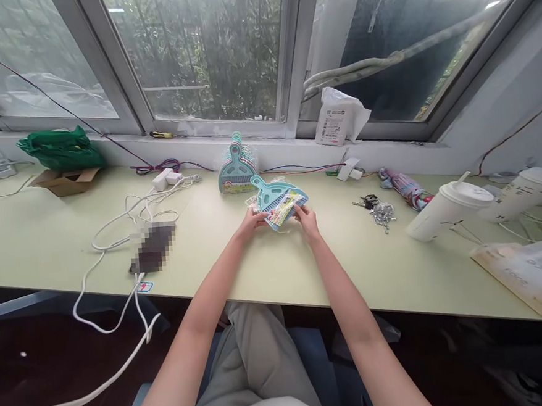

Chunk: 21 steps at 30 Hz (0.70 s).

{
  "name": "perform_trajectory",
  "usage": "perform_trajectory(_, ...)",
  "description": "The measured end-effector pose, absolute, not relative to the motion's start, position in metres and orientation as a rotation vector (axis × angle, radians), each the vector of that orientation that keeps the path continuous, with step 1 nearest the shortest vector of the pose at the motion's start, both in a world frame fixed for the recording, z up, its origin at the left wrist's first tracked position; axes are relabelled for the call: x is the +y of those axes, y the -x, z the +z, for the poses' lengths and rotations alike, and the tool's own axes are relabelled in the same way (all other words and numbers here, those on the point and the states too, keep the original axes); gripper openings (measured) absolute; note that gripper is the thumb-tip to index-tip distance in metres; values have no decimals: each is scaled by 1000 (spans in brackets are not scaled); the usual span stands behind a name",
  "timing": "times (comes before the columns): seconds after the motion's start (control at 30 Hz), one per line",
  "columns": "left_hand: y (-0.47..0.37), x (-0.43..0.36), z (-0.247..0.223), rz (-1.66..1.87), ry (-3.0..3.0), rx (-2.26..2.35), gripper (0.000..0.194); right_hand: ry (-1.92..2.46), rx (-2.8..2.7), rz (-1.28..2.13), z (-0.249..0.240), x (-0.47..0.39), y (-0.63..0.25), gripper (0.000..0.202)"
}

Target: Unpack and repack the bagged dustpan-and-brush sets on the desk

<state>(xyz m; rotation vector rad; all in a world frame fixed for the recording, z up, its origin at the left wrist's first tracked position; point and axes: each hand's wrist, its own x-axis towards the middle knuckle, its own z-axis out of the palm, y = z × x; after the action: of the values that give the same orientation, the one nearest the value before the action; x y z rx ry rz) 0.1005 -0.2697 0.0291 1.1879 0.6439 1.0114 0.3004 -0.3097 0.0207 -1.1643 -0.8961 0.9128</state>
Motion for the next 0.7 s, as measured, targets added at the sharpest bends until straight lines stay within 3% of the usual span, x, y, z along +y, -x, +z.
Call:
perform_trajectory(0.17,-99,-274,29,1040,-1224,674,89,865,-856,1153,26,-313,-293,36)
perform_trajectory(0.3,-100,-273,32,1003,-1249,694,91,864,-834,1183,25,-315,-290,47)
perform_trajectory(0.5,-89,-262,34,1067,-1157,829,55,918,-815,1157,24,-314,-295,50)
perform_trajectory(0.7,-76,-253,32,1259,-1039,926,38,904,-892,1207,33,-320,-297,46)
